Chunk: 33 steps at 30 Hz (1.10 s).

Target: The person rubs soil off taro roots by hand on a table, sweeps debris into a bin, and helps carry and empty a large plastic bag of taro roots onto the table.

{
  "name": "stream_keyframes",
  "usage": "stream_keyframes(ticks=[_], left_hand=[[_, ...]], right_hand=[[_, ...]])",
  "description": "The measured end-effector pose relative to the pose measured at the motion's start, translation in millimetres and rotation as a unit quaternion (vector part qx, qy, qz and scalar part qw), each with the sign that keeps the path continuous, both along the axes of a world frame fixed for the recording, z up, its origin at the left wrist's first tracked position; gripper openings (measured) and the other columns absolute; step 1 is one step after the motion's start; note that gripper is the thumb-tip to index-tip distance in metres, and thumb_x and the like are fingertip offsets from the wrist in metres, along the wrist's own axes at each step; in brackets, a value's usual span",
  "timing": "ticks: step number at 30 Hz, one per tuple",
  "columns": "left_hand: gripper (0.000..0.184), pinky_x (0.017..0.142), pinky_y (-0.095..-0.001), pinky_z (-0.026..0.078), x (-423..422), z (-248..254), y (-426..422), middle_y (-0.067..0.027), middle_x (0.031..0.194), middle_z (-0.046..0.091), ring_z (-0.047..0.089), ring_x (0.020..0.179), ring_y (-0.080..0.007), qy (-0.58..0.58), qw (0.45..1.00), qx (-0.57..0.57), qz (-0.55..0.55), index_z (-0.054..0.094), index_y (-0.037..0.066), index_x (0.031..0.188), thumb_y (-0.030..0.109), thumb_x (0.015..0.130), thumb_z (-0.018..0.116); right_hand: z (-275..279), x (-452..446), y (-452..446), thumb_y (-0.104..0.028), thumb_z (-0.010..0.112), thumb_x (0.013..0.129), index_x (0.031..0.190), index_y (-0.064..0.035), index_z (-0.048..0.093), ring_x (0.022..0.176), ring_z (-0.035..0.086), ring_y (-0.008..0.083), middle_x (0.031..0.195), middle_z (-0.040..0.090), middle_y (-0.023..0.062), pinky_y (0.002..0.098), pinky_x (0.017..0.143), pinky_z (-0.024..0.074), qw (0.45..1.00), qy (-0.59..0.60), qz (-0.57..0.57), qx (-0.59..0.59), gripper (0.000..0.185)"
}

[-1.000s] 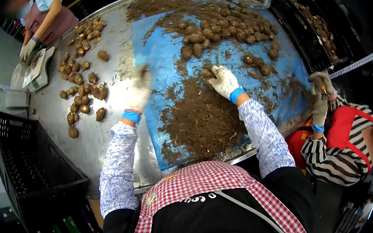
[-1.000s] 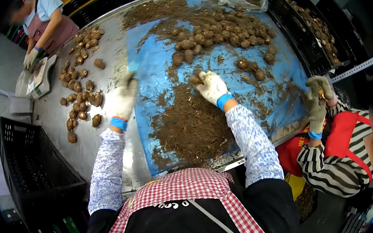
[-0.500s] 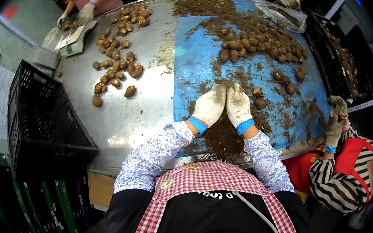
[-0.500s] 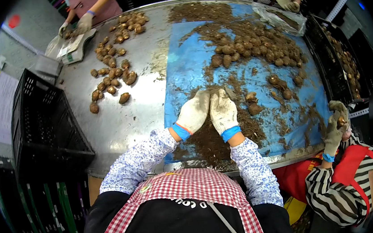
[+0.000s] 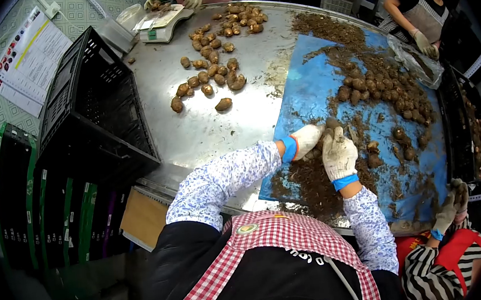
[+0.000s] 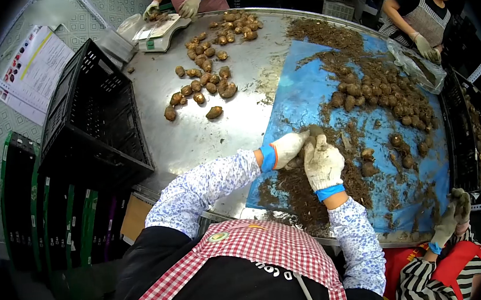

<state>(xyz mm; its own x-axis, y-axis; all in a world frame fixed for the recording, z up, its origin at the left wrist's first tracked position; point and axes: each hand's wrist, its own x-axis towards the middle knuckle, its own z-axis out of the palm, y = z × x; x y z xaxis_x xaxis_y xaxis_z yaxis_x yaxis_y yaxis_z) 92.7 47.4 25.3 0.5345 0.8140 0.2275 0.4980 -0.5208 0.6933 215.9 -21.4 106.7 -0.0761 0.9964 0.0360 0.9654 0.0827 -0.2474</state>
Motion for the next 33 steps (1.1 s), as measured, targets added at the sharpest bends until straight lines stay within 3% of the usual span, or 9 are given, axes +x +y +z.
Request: stream_keyframes(ticks=[3, 4, 6, 8, 11, 14, 16, 22, 33], left_hand=[[0.032, 0.063, -0.0393, 0.053, 9, -19, -3, -0.0244, 0.09, 0.063, 0.066, 0.078, -0.0319, 0.115, 0.95, 0.286, 0.057, 0.053, -0.003, 0.115, 0.014, 0.087, 0.053], [0.033, 0.065, -0.0386, 0.054, 9, 8, -14, -0.0235, 0.092, 0.064, 0.066, 0.08, -0.0309, 0.118, 0.971, 0.194, 0.073, 0.053, -0.003, 0.118, 0.014, 0.09, 0.05], [0.034, 0.07, -0.0372, 0.055, -1, 92, -42, -0.0216, 0.096, 0.066, 0.067, 0.084, -0.029, 0.123, 0.99, 0.003, 0.076, 0.052, -0.001, 0.124, 0.013, 0.094, 0.044], [0.039, 0.055, -0.0388, 0.056, -6, 73, -38, -0.0283, 0.095, 0.063, 0.068, 0.067, -0.0306, 0.041, 0.986, 0.147, 0.069, 0.047, -0.004, 0.127, 0.018, 0.095, 0.05], [0.049, 0.064, -0.0309, 0.058, 7, 36, -24, -0.0183, 0.097, 0.066, 0.069, 0.073, -0.0217, -0.313, 0.947, 0.031, 0.068, 0.05, -0.002, 0.125, 0.039, 0.1, 0.045], [0.056, 0.063, -0.0227, 0.056, 2, 64, -39, -0.009, 0.1, 0.065, 0.066, 0.077, -0.0136, -0.419, 0.87, -0.247, 0.079, 0.054, 0.002, 0.122, 0.05, 0.1, 0.036], [0.058, 0.06, -0.0214, 0.055, -9, 59, -36, -0.0094, 0.102, 0.064, 0.064, 0.075, -0.0115, -0.424, 0.836, -0.343, 0.064, 0.055, 0.002, 0.122, 0.052, 0.1, 0.035], [0.049, 0.062, -0.0198, 0.052, -7, 69, -43, -0.0091, 0.105, 0.061, 0.061, 0.082, -0.0104, -0.355, 0.892, -0.28, 0.034, 0.05, 0.007, 0.128, 0.046, 0.101, 0.039], [0.038, 0.063, -0.0226, 0.052, -25, 80, -49, -0.0077, 0.106, 0.061, 0.058, 0.083, -0.0108, -0.44, 0.821, -0.363, -0.012, 0.053, 0.003, 0.125, 0.031, 0.1, 0.047]], right_hand=[[-32, 10, 11, -0.011, 0.047, 0.092, 0.114, 0.0015, 0.051, 0.081, 0.065, 0.0343, 0.104, 0.061, 0.0244, 0.0412, 0.065, 0.0527, 0.985, 0.153, -0.046, 0.066, 0.025], [-62, 24, 19, -0.006, 0.048, 0.089, 0.113, 0.0028, 0.052, 0.081, 0.063, 0.0374, 0.089, 0.063, 0.023, 0.0424, 0.066, 0.0521, 0.947, -0.031, 0.088, 0.306, 0.026], [-63, 26, 23, -0.002, 0.049, 0.085, 0.109, 0.0034, 0.055, 0.078, 0.062, 0.0372, 0.081, 0.063, 0.022, 0.0417, 0.066, 0.0515, 0.927, 0.011, 0.106, 0.359, 0.025], [-64, 24, 20, -0.007, 0.047, 0.09, 0.105, 0.0022, 0.058, 0.074, 0.063, 0.0291, 0.083, 0.063, 0.017, 0.0374, 0.06, 0.0502, 0.929, 0.35, 0.052, 0.107, 0.021], [-26, 12, 2, -0.02, 0.046, 0.097, 0.101, -0.0005, 0.061, 0.065, 0.061, 0.0173, 0.082, 0.062, 0.0099, 0.0308, 0.048, 0.0458, 0.736, 0.665, -0.095, -0.086, 0.025], [-15, 11, 2, -0.022, 0.047, 0.098, 0.108, -0.0023, 0.059, 0.062, 0.058, 0.0117, 0.085, 0.062, 0.0065, 0.0261, 0.048, 0.0451, 0.83, 0.552, -0.029, 0.072, 0.026], [29, 11, -11, -0.02, 0.049, 0.097, 0.112, -0.0023, 0.058, 0.07, 0.06, 0.0119, 0.089, 0.063, 0.0065, 0.0258, 0.054, 0.0482, 0.782, 0.603, -0.141, -0.066, 0.025], [40, 29, -8, -0.043, 0.064, 0.086, 0.096, -0.0017, 0.059, 0.081, 0.063, 0.0333, 0.093, 0.065, 0.0178, 0.0395, 0.068, 0.0506, 0.981, 0.191, -0.015, -0.042, 0.043], [-69, 65, 2, -0.011, 0.059, 0.086, 0.095, -0.0041, 0.063, 0.086, 0.062, 0.03, 0.089, 0.063, 0.0146, 0.0372, 0.079, 0.0534, 0.987, 0.128, 0.096, 0.022, 0.012]])
